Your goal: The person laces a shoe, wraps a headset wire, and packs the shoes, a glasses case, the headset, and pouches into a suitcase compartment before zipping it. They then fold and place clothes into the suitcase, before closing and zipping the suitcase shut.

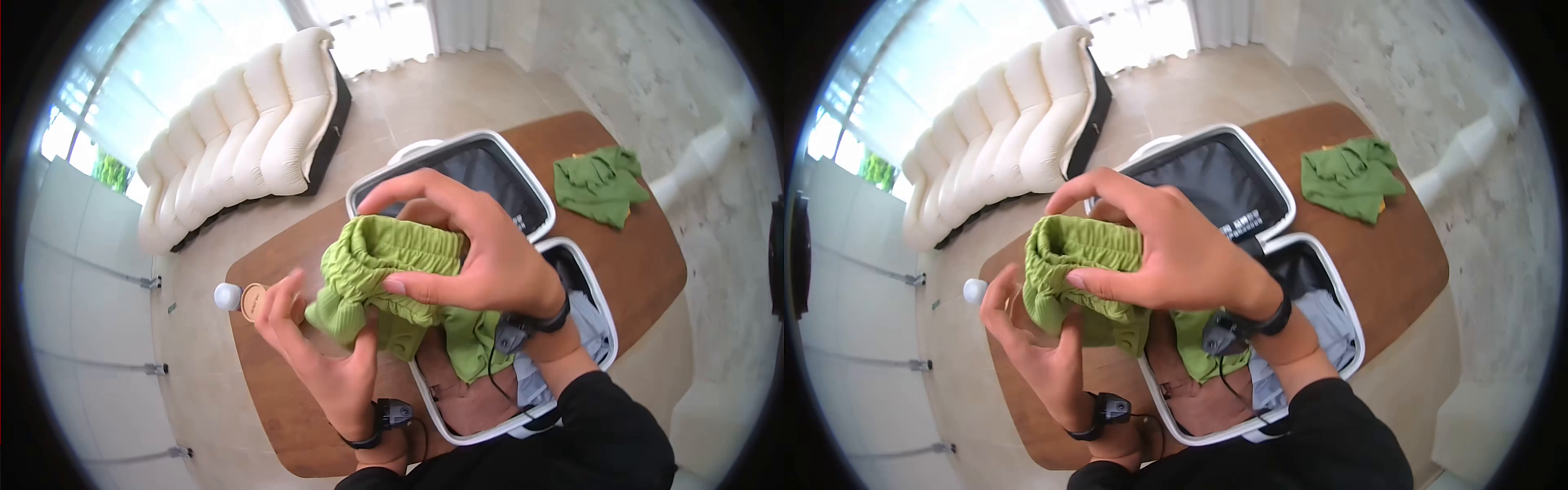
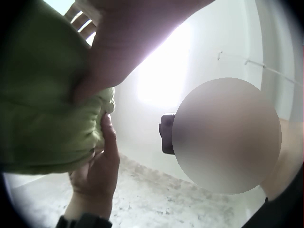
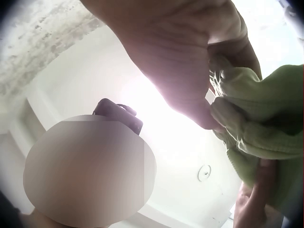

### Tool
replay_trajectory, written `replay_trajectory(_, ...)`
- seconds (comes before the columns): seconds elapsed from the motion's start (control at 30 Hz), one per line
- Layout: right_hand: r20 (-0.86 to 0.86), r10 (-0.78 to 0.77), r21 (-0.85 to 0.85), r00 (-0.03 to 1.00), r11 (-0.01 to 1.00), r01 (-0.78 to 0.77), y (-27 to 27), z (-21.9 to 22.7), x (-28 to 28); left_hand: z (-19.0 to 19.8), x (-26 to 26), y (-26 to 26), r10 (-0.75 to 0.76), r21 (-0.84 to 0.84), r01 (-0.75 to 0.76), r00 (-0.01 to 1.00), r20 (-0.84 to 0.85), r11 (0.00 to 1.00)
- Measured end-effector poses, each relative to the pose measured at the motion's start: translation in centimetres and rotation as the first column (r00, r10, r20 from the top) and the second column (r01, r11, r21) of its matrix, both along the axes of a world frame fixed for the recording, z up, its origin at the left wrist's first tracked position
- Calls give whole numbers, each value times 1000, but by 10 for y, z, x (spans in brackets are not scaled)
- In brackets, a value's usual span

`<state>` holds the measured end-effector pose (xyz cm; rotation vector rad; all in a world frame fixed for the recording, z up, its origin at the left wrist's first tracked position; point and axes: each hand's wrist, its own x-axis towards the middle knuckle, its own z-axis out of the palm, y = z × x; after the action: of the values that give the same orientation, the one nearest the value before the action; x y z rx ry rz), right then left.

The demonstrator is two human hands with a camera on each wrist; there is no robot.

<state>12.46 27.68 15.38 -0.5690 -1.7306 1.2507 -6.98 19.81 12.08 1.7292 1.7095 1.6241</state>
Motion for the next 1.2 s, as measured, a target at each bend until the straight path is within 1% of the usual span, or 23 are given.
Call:
replay_trajectory(0.03,-35,-51,-38,998,998,50,0,1,-7,0,3,0,128,97,-112,975,-180,989)
replay_trajectory(0.07,-8,-74,-29,997,997,74,-1,1,-10,-3,4,-4,160,119,-139,970,-184,983)
replay_trajectory(0.1,1,-56,-24,998,998,56,-2,0,-15,-2,3,-6,178,123,-158,968,-175,980)
replay_trajectory(0.17,-20,-149,-86,989,985,146,-4,-4,-25,1,3,-11,11,-2,-11,968,-250,1000)
replay_trajectory(0.2,-41,-142,-112,989,984,137,-5,-3,-27,1,3,-9,-23,-10,21,964,-266,1000)
replay_trajectory(0.23,-40,-130,-109,991,986,125,-6,-2,-29,2,1,-7,-11,-6,9,964,-265,1000)
replay_trajectory(0.3,-68,-151,-161,986,977,139,-8,-2,-30,5,-5,-5,-179,-65,170,963,-199,983)
replay_trajectory(0.33,-59,-115,-138,992,985,106,-7,-5,-28,-1,-13,-1,-201,-68,190,952,-231,979)
replay_trajectory(0.37,-60,-110,-135,992,986,101,-7,-7,-29,-2,-18,-2,-196,-64,186,952,-233,980)
replay_trajectory(0.43,-78,-21,-120,997,993,12,-7,-10,-31,0,-23,-2,-324,-136,311,942,-89,941)
replay_trajectory(0.47,-97,3,-122,995,992,-15,-7,-12,-33,1,-21,-1,-324,-101,322,946,-1,941)
replay_trajectory(0.5,-100,4,-118,995,993,-16,-6,-14,-33,-3,-20,0,-324,-98,322,946,-6,942)
replay_trajectory(0.57,-2,-4,18,1000,1000,4,-3,-15,-32,-15,-21,5,-140,-103,146,988,60,984)
replay_trajectory(0.6,15,-41,36,999,999,40,-3,-13,-31,-13,-22,5,-116,-51,115,993,-20,992)
replay_trajectory(0.63,16,-42,40,999,998,42,-1,-11,-27,-11,-24,4,-117,-48,116,993,-20,992)
replay_trajectory(0.67,45,-86,-7,995,996,86,0,-9,-21,-10,-25,2,-111,-43,118,983,150,992)
replay_trajectory(0.7,75,-127,-51,989,990,131,1,-7,-18,-8,-26,0,-101,-38,119,944,315,992)
replay_trajectory(0.73,-87,-169,-23,982,986,168,5,-13,-22,-3,-29,-1,-83,-11,89,959,272,996)
replay_trajectory(0.77,-88,-165,-21,982,986,164,6,-14,-21,-1,-29,0,-80,-9,85,959,272,996)
replay_trajectory(0.83,-113,-209,-63,971,977,203,7,-11,-16,2,-29,1,-5,87,-33,914,406,996)
replay_trajectory(0.9,-103,-208,-66,973,977,202,7,-11,-15,-1,-36,-2,4,90,-44,916,402,995)
replay_trajectory(1.0,-86,-220,-11,972,975,220,9,-15,-17,-3,-43,-7,-9,97,-30,923,384,995)
replay_trajectory(1.2,-158,-187,-35,970,982,184,10,-15,-17,0,-48,-10,28,129,-78,937,350,989)
